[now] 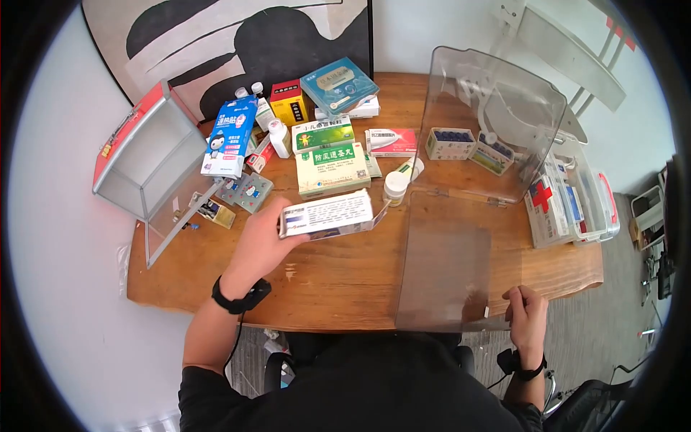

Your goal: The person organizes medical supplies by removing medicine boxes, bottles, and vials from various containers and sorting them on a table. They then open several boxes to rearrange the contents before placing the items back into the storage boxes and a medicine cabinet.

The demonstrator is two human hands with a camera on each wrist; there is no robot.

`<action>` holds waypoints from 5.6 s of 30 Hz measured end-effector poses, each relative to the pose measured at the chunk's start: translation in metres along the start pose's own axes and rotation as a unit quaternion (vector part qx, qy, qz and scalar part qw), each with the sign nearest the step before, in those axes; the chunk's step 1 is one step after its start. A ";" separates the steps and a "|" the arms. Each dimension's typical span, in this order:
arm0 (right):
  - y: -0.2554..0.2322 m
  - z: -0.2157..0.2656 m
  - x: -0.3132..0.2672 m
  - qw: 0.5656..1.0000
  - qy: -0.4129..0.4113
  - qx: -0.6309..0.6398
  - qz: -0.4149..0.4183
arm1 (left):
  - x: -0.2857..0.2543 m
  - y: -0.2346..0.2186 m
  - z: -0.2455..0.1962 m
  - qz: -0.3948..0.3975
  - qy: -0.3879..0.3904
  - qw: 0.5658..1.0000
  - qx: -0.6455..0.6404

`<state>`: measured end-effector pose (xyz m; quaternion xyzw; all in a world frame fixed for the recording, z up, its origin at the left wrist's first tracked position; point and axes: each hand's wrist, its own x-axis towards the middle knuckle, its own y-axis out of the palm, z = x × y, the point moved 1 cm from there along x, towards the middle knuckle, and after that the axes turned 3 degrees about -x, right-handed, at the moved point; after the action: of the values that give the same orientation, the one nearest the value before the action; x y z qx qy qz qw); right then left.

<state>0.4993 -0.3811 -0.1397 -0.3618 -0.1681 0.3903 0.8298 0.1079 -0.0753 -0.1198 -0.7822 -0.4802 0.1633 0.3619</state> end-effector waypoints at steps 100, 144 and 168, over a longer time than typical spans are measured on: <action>0.002 -0.018 0.074 0.983 -0.051 0.142 0.100 | 0.061 0.105 -0.191 0.436 0.267 0.829 0.228; -0.018 0.181 0.180 0.984 -0.173 0.041 0.026 | 0.013 -0.037 -0.029 0.017 0.164 0.986 0.004; 0.007 0.160 0.235 0.933 -0.262 0.159 0.190 | 0.098 0.018 -0.004 0.080 0.107 0.959 0.250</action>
<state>0.5559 -0.1221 -0.0367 -0.1352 -0.2437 0.6434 0.7130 0.1692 0.0030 -0.1208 -0.7158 -0.3183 0.2218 0.5806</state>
